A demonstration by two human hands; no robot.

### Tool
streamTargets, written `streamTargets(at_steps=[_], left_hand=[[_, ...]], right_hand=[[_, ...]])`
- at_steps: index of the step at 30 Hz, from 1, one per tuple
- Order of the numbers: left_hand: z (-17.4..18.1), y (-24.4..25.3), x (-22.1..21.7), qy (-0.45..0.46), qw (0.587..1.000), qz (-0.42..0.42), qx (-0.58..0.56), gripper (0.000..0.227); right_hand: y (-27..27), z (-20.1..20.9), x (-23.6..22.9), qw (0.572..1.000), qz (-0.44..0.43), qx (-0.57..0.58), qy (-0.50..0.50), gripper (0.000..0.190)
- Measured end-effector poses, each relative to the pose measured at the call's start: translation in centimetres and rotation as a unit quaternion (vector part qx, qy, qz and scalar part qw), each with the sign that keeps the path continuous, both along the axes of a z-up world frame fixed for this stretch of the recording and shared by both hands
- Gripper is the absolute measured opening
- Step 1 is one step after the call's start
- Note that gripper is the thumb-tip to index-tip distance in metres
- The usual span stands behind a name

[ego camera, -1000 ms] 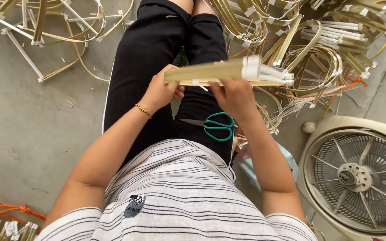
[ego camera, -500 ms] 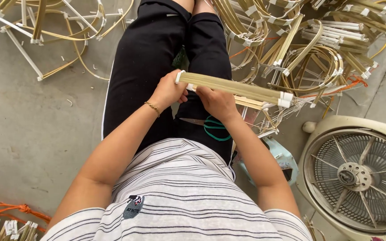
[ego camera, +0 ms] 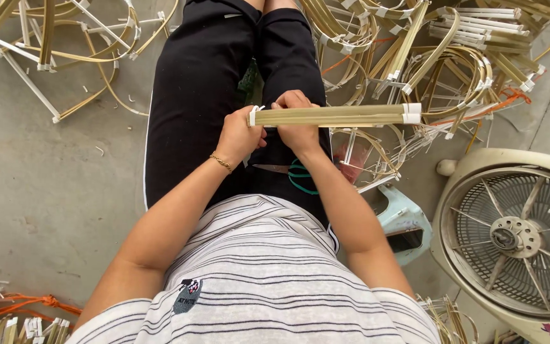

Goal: Assembling bamboo or wooden furniture components using white plastic connectors, scissors, and wire.

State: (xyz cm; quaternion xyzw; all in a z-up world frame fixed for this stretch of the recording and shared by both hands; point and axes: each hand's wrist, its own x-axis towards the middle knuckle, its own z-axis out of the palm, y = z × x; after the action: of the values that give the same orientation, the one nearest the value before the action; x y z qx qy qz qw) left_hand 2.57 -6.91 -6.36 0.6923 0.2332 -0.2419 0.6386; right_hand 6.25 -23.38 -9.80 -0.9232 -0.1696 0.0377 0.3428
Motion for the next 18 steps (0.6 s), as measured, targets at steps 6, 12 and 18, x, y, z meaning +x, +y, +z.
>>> streamTargets(at_steps=[6,12,18], left_hand=[[-0.5,-0.7,-1.0,-0.056,0.998,0.024,0.009,0.028],[-0.2,3.8,0.8,-0.066,0.990,0.048,-0.113,0.021],[1.7,8.8,2.7,-0.142,0.975,0.041,-0.168,0.012]], right_hand=[[0.8,1.5,0.4,0.999,-0.042,0.000,0.006,0.012],[-2.3,10.1,-2.4,0.987,0.132,0.086,-0.038,0.025],[-7.2,10.4,-8.9,0.984,0.161,-0.065,0.045,0.035]])
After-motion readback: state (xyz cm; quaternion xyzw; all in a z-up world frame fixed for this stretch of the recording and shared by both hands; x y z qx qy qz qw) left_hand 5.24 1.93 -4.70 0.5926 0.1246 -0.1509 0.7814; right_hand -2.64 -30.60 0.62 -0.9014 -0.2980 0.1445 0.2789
